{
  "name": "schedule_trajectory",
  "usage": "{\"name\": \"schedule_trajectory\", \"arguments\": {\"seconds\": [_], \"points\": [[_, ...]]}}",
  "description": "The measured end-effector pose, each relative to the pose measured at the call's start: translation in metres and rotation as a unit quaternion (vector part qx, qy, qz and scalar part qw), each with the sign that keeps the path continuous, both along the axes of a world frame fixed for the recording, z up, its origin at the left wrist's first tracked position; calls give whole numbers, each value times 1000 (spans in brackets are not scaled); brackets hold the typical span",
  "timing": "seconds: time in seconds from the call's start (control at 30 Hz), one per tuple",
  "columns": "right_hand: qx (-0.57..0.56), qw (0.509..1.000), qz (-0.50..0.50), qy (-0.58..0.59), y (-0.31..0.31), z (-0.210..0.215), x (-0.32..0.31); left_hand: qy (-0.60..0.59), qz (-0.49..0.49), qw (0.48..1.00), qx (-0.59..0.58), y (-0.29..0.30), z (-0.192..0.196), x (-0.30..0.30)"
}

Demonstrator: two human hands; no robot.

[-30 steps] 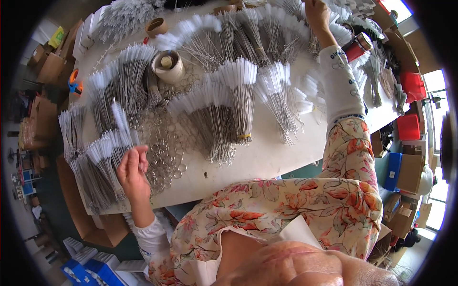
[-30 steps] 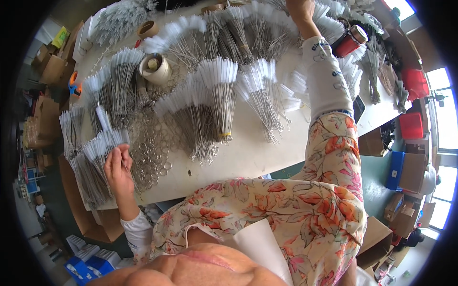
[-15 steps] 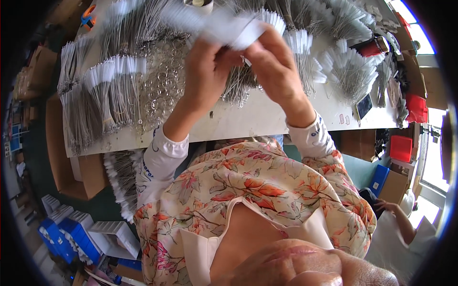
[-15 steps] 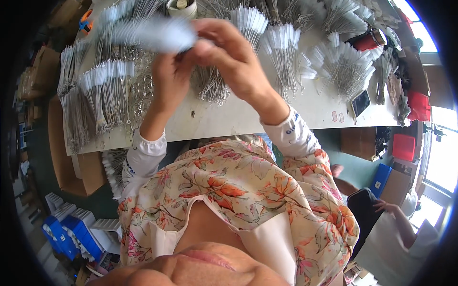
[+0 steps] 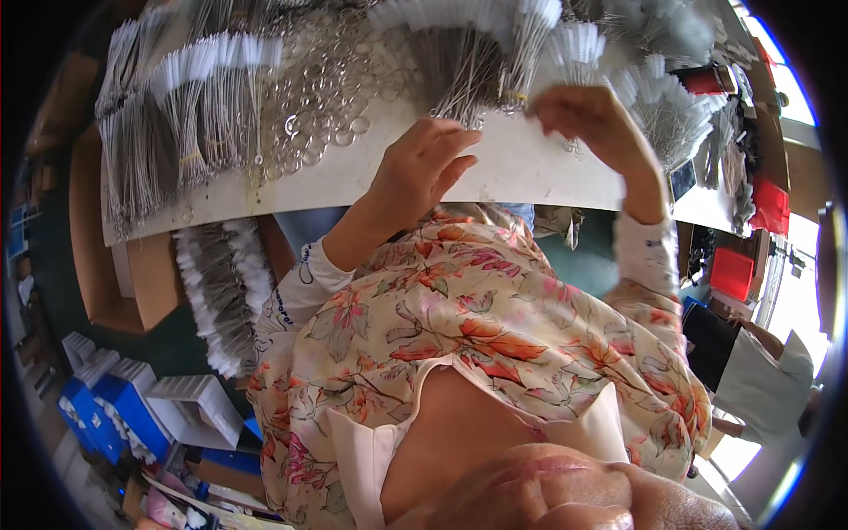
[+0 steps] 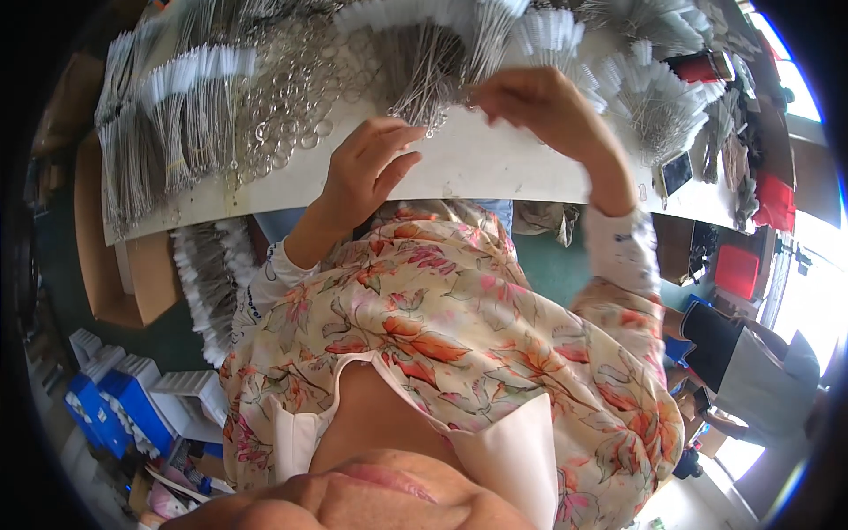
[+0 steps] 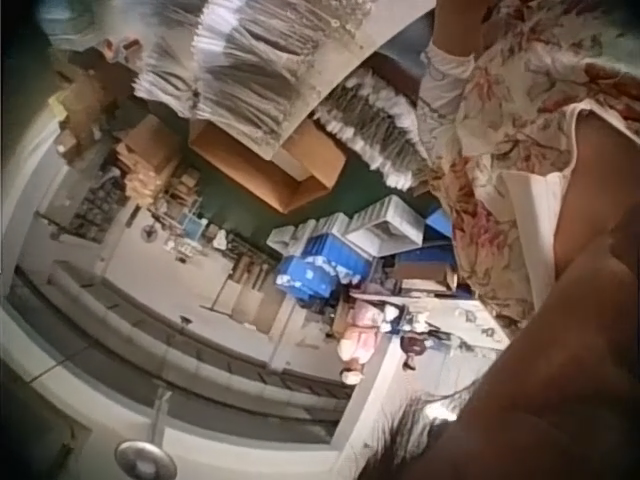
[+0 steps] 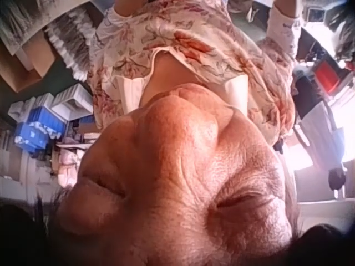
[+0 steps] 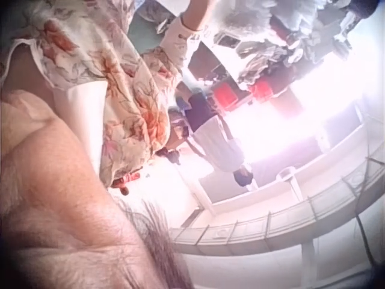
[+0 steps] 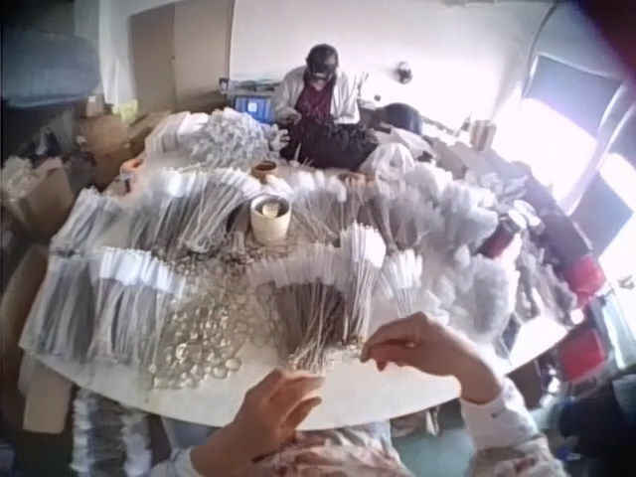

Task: Assembling wire-handle cleaning brushes by attaching metal rings to the handles.

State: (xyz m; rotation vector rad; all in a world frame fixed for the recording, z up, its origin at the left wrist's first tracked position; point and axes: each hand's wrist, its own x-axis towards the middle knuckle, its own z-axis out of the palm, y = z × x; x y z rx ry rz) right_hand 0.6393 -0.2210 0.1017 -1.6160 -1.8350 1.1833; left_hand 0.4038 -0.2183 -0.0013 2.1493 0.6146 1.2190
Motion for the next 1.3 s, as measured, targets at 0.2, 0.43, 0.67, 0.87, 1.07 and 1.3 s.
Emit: {"name": "schedule_trajectory", "arguments": {"seconds": [0.2, 0.43, 0.67, 0.87, 1.07, 1.3], "points": [[143, 721, 239, -635, -30, -76, 2, 44, -31, 986, -160, -19, -25, -13], [-181, 974, 104, 90, -24, -67, -63, -19, 4, 996, -87, -27, -24, -23], [-41, 991, 116, 55, -19, -64, -36, 156, 59, 981, 100, 18, -5, -54], [138, 954, 38, -263, -31, -92, -16, 368, 144, 913, 102, 49, -18, -73], [74, 987, -25, 139, -8, -52, -78, -95, 51, 920, -376, 20, 7, -66], [145, 953, 49, 262, -1, -30, -121, -387, -79, 796, -459, 6, 21, -53]]}}
